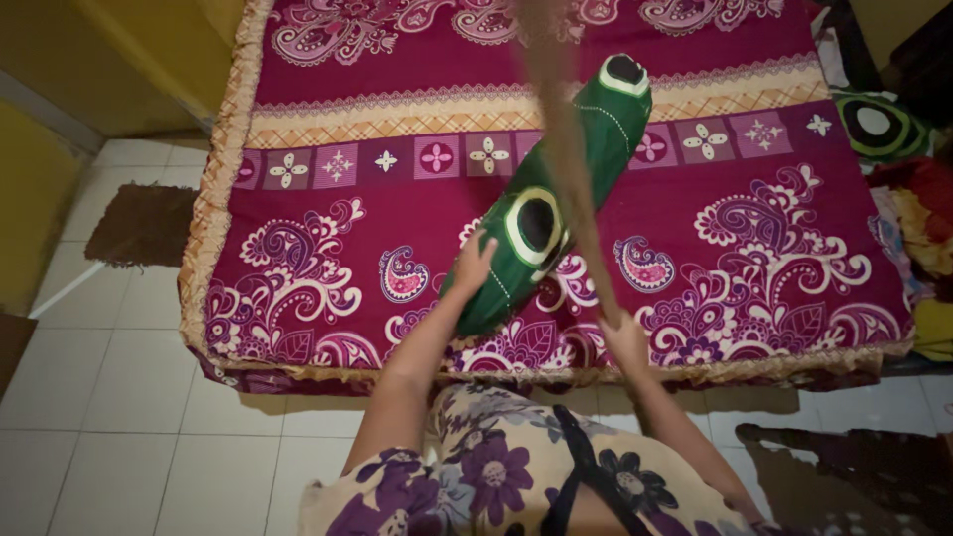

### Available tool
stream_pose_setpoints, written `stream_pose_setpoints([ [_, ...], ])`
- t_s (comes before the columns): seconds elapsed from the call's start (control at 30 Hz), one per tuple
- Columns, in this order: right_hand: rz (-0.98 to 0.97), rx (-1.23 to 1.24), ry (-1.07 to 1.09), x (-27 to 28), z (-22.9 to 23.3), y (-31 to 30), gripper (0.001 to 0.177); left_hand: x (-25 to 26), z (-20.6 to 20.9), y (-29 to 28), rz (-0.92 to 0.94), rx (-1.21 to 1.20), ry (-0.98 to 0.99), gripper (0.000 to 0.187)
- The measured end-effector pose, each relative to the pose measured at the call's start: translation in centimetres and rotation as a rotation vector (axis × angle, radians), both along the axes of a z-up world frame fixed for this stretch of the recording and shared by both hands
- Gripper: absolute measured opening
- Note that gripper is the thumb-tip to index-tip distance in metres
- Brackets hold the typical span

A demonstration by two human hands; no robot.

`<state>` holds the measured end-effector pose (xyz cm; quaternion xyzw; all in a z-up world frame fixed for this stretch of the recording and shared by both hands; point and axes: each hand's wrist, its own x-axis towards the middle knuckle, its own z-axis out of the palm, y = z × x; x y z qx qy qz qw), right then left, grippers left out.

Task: The person sweeps a bed with a broom. They first straighten the bedsheet and then repeatedly sweep the surface of the bed with a broom.

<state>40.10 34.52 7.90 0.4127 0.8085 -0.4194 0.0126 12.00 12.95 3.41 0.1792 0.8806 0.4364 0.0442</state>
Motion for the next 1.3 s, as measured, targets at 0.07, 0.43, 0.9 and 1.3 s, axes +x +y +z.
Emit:
stream_pose_setpoints([
  [0.07,0.111,0.154,-0.151,1.9,-0.8,-0.5,0.046,-0.1,-0.5,-0.3,0.147,-0.056,-0.045,0.059],
  [0.43,0.050,-0.093,0.181,-0.5,2.0,-1.3,0.042,-4.2,-4.3,-2.6,0.209,0.456,-0.265,0.044],
  [0.9,0.067,0.088,0.183,-1.4,-0.1,-1.9,0.041,-0.9,-0.3,-4.3,0.047,-0.204,-0.203,0.049],
  [1.3,-0.073,0.175,0.221,-2.8,1.7,1.3,0.055,-2.5,4.3,1.7,-0.218,-0.430,-0.101,0.088],
])
